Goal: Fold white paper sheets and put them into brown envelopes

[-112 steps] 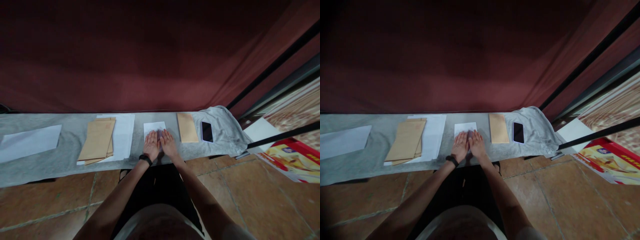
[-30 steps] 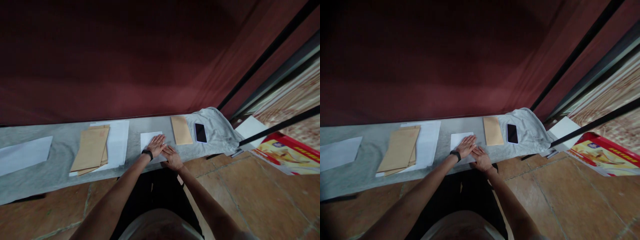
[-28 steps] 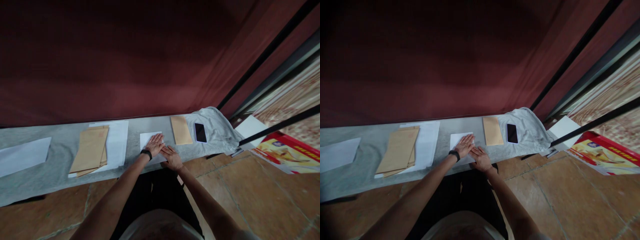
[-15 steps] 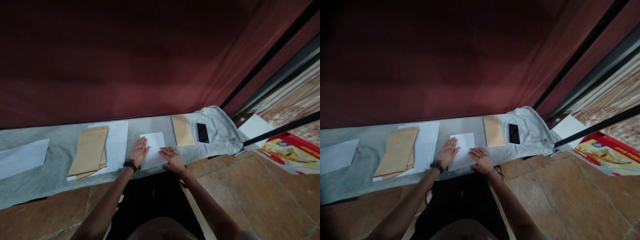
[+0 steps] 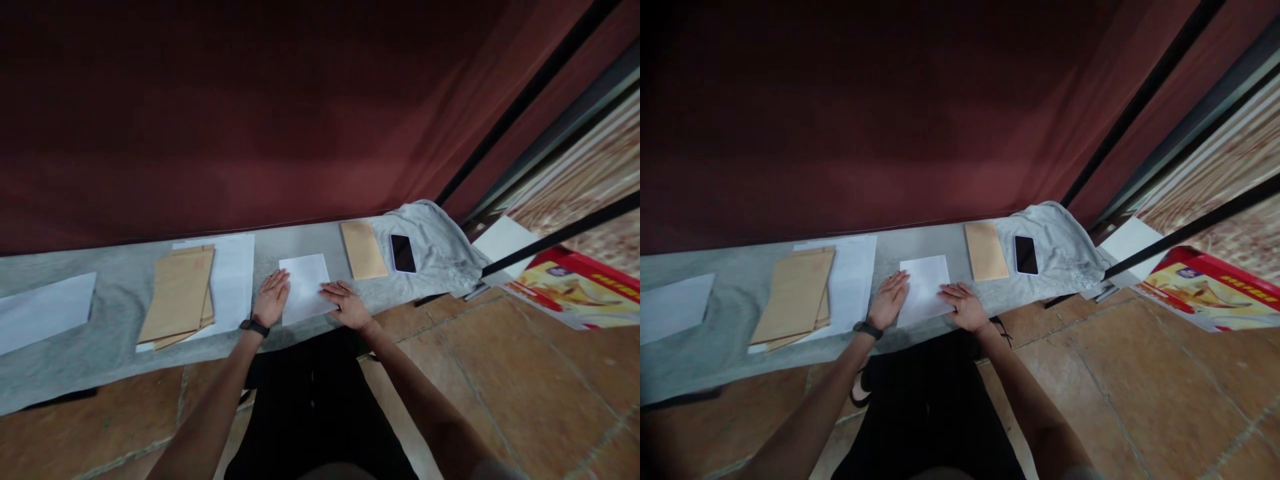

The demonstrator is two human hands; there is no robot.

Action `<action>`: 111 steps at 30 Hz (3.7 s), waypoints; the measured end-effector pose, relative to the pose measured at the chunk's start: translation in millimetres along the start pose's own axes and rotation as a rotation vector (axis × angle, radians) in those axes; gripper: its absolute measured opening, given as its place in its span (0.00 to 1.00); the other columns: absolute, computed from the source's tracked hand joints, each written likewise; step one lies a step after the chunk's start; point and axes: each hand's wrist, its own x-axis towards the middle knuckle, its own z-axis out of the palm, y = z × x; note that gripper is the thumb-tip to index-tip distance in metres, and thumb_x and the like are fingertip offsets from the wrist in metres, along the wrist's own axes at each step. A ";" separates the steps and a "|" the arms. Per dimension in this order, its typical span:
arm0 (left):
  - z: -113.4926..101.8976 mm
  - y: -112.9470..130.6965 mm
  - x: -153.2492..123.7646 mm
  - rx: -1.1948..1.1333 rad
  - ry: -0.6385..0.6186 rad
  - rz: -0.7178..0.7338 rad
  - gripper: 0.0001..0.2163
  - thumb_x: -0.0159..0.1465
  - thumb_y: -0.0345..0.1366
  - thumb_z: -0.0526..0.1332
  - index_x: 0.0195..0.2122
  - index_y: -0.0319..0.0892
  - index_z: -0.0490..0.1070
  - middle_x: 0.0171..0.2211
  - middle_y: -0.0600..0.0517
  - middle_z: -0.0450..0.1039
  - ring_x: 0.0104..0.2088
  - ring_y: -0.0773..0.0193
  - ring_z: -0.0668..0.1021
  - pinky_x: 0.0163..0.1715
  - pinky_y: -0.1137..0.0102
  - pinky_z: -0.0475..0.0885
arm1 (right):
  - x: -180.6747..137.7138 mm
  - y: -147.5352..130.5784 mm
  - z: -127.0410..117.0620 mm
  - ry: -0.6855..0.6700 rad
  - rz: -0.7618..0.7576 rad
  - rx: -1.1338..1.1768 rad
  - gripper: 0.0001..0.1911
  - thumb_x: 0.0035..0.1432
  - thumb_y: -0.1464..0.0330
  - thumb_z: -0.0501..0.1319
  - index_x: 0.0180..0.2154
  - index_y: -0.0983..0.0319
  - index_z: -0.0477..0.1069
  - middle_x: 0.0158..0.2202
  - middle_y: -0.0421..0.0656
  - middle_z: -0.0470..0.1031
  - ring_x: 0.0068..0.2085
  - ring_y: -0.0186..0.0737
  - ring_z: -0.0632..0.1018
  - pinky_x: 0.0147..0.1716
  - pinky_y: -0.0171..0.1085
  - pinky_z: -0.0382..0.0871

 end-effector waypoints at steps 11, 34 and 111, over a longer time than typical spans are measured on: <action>-0.8 4.2 1.6 0.095 -0.050 -0.012 0.23 0.71 0.40 0.44 0.61 0.40 0.67 0.64 0.47 0.66 0.67 0.59 0.63 0.68 0.55 0.54 | 1.8 1.5 4.8 0.038 0.025 -0.014 0.27 0.58 0.72 0.63 0.58 0.52 0.71 0.63 0.40 0.69 0.64 0.38 0.68 0.68 0.47 0.53; -12.5 39.8 -49.9 0.201 -0.277 0.181 0.26 0.71 0.49 0.49 0.67 0.45 0.59 0.70 0.45 0.53 0.71 0.52 0.53 0.68 0.50 0.49 | 1.4 6.6 -11.5 -0.145 0.018 0.076 0.31 0.58 0.79 0.58 0.62 0.54 0.67 0.67 0.43 0.62 0.68 0.39 0.63 0.68 0.50 0.52; 31.7 76.2 23.7 0.143 0.061 0.017 0.26 0.73 0.41 0.44 0.68 0.34 0.56 0.70 0.40 0.53 0.70 0.51 0.55 0.68 0.54 0.56 | 57.7 -25.3 27.3 0.144 0.276 -0.368 0.29 0.70 0.70 0.44 0.69 0.69 0.51 0.71 0.51 0.52 0.70 0.46 0.56 0.68 0.48 0.49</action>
